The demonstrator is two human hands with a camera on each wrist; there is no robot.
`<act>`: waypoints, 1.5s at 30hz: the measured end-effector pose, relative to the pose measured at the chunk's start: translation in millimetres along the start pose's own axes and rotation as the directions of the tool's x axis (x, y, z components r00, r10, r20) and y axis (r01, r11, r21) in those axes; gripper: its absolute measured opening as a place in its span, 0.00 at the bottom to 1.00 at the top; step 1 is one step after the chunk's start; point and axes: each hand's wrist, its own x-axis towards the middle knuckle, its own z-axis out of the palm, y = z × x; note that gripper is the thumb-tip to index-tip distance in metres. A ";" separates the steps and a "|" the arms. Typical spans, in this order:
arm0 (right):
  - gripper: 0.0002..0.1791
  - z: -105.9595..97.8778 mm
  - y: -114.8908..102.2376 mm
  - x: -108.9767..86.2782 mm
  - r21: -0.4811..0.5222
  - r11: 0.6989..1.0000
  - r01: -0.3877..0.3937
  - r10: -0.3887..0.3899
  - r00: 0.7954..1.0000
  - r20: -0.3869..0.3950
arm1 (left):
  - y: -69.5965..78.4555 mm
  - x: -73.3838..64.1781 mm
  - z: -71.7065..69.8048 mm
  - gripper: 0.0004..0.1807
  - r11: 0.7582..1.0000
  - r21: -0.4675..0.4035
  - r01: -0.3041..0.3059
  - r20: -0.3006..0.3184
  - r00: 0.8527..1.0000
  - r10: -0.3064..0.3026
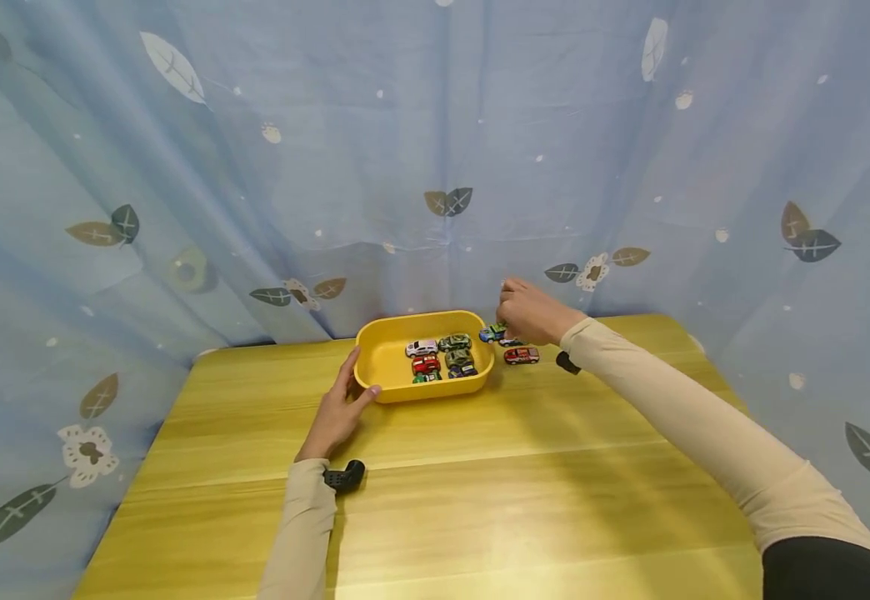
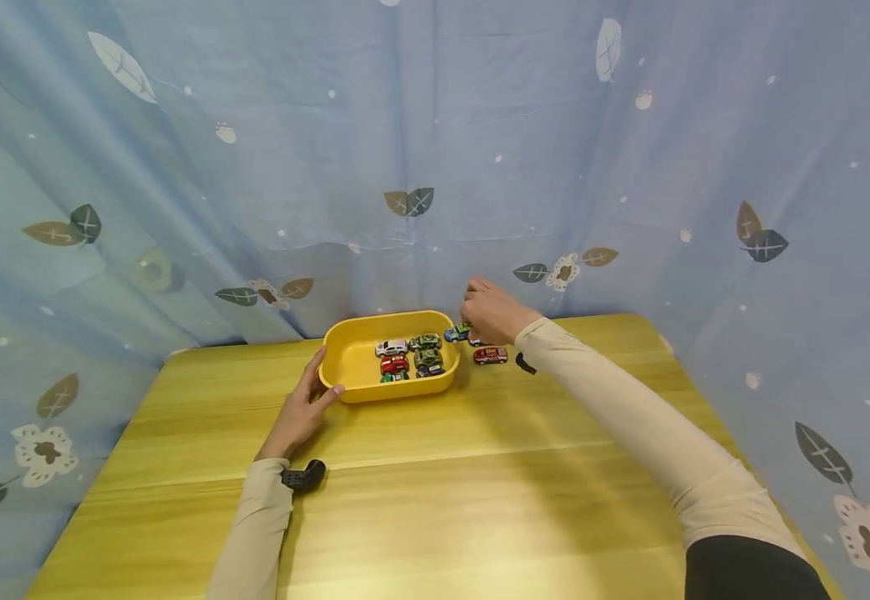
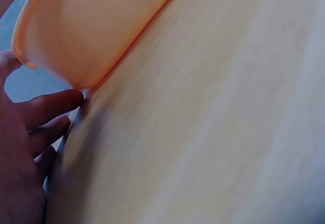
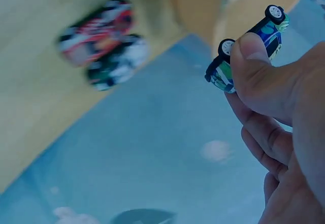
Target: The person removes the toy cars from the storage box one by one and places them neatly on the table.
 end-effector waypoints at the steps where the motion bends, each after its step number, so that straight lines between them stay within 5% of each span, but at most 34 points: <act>1: 0.07 3.4 2.1 -4.6 -0.001 1.000 -0.002 0.002 1.000 -0.003 | -0.4 -0.2 -1.6 0.48 1.000 0.005 -0.003 0.000 1.000 0.003; 12: 0.09 43.9 7.3 -36.6 0.059 0.997 -0.042 0.039 0.998 0.048 | -2.8 1.5 -13.0 0.47 1.000 -0.010 0.018 -0.002 1.000 -0.018; 24: 0.07 75.9 0.8 -43.9 0.026 0.999 -0.046 0.047 0.998 -0.029 | -0.5 -1.1 -11.0 0.48 1.000 0.000 0.028 0.005 1.000 -0.028; 45: 0.16 83.1 -2.6 -50.5 0.027 0.991 -0.133 0.131 0.989 0.064 | -0.7 1.1 -0.4 0.48 1.000 -0.009 0.022 0.013 1.000 -0.022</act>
